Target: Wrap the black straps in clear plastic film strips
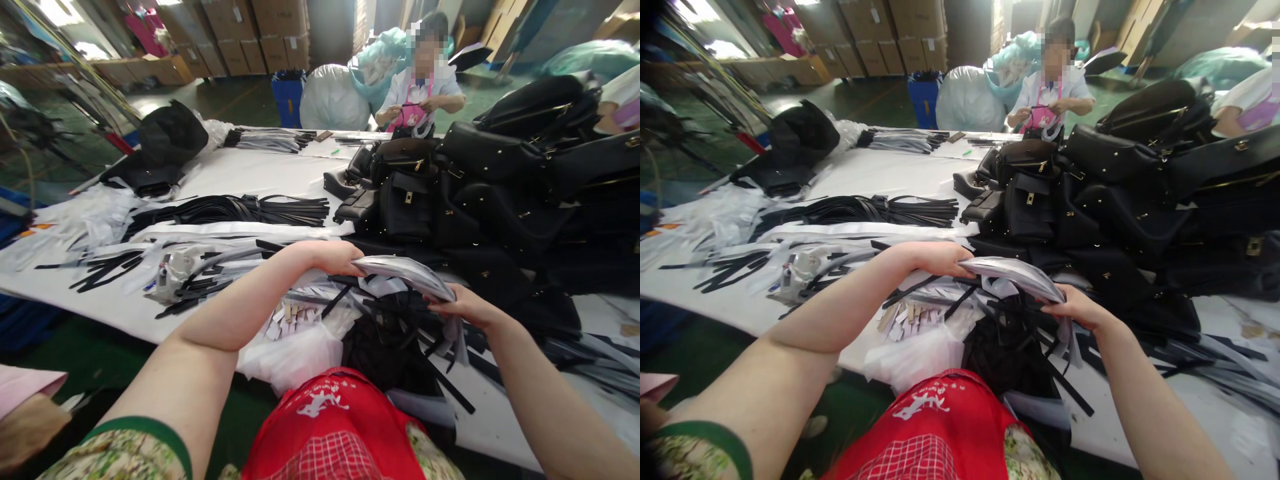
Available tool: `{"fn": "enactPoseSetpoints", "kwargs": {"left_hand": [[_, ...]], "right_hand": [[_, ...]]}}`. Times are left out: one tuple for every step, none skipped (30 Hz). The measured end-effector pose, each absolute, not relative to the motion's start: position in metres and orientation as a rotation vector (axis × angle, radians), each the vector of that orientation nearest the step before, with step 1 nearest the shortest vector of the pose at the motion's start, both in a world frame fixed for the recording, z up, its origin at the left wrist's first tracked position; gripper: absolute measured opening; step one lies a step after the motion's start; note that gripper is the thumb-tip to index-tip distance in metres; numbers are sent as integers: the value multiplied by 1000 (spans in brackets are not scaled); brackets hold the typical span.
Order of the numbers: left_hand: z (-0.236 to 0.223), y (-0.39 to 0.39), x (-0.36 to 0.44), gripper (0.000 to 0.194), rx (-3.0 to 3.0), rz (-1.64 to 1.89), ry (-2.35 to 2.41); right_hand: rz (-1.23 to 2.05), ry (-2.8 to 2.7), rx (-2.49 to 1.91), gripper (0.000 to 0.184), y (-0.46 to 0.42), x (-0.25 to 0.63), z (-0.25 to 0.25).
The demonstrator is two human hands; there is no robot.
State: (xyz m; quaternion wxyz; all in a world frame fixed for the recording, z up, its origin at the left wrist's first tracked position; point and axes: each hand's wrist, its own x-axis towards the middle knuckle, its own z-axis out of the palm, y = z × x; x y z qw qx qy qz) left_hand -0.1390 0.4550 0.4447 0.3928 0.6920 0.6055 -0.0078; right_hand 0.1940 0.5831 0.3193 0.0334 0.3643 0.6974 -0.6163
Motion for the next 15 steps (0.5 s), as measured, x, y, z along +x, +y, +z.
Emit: {"fn": "enactPoseSetpoints", "kwargs": {"left_hand": [[446, 455, -141, 27, 1742, -36, 1539], [447, 455, -143, 28, 1730, -50, 1547], [449, 455, -145, 29, 1724, -60, 1563], [451, 455, -146, 29, 1727, -66, 1577], [454, 455, -148, 30, 1736, -69, 1586], [457, 455, -149, 31, 1744, -72, 1586], [461, 455, -151, 33, 1745, -76, 1577], [465, 455, -152, 35, 1738, -86, 1562], [470, 456, -154, 37, 1726, -100, 1548], [476, 458, -155, 38, 1716, -112, 1540], [482, 460, -156, 39, 1716, -119, 1545], [489, 463, -156, 39, 1730, -122, 1556], [496, 466, -156, 40, 1754, -121, 1570], [502, 469, -156, 40, 1781, -119, 1583], [507, 471, -155, 40, 1805, -116, 1594]], "right_hand": [[-1913, 2101, 1105, 53, 585, 197, 324], [-1922, 2069, 1082, 54, 587, 201, 329], [-1920, 2047, 1058, 54, 589, 203, 335], [-1904, 2038, 1042, 54, 592, 206, 341], [-1877, 2042, 1035, 54, 595, 207, 347], [-1847, 2054, 1032, 55, 598, 208, 353], [-1823, 2070, 1030, 55, 601, 208, 359], [-1810, 2085, 1027, 55, 603, 207, 363], [-1804, 2097, 1025, 55, 605, 206, 367], [-1804, 2108, 1022, 54, 607, 203, 370], [-1810, 2116, 1015, 53, 608, 200, 371], [-1821, 2119, 1005, 53, 609, 196, 372], [-1846, 2116, 994, 52, 610, 193, 372], [-1887, 2101, 982, 52, 610, 189, 372], [-1944, 2074, 971, 51, 610, 186, 372]]}}
